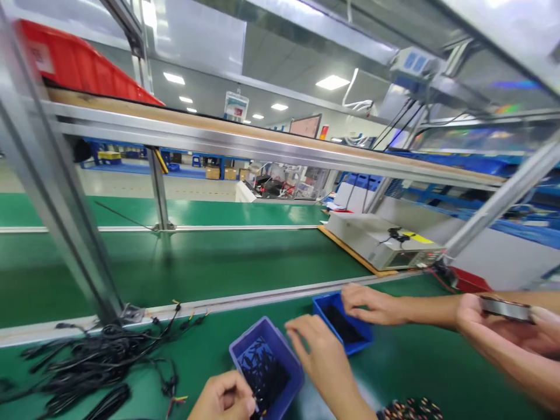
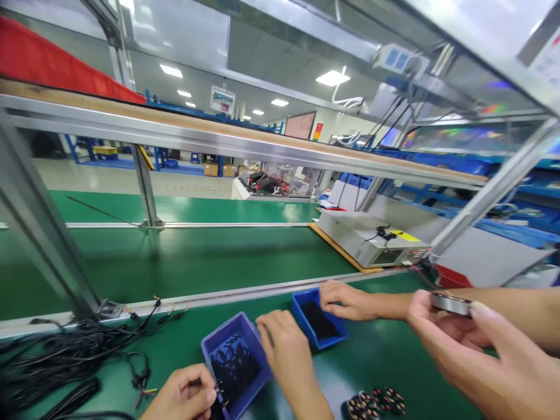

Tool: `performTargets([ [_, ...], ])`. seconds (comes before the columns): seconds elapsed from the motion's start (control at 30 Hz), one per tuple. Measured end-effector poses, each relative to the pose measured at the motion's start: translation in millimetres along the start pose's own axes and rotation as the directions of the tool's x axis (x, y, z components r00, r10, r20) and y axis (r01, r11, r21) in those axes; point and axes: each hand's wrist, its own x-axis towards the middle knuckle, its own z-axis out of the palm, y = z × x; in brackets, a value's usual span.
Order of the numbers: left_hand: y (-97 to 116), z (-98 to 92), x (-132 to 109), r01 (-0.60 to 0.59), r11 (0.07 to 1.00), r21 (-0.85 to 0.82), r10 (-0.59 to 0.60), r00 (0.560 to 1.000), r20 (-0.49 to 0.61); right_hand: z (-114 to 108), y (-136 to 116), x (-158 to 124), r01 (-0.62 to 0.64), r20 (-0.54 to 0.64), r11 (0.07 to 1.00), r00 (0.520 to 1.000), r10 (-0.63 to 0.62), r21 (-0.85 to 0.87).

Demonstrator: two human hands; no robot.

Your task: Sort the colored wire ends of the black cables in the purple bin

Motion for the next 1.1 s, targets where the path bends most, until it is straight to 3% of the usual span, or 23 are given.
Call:
performTargets([
  [0.13,2,-1.0,0,0.000,1.000,-0.004,0.001,1.000,0.007,38,-48,-4,0.124,0.318,0.989,0.937,-0.143,0.080],
  [0.3,1,-3.6,2,-0.012,1.000,-0.025,0.012,1.000,0.010,56,-53,-9,0.079,0.446,0.997,0.892,-0.068,-0.005],
  [0.57,4,-4.0,1,0.018,1.000,-0.022,-0.018,1.000,-0.003,52,-53,-13,0.066,0.508,0.997,0.858,-0.076,0.038],
  [0.9,8,-5.5,3,0.044,0.998,-0.032,-0.045,0.999,-0.016,69,-57,-16,-0.039,0.426,0.992,0.905,-0.018,0.124],
  [1.1,9,-7.0,2,0.041,0.999,-0.015,-0.041,0.999,-0.020,53,-46,-18,-0.192,0.309,0.911,0.948,0.076,0.365],
])
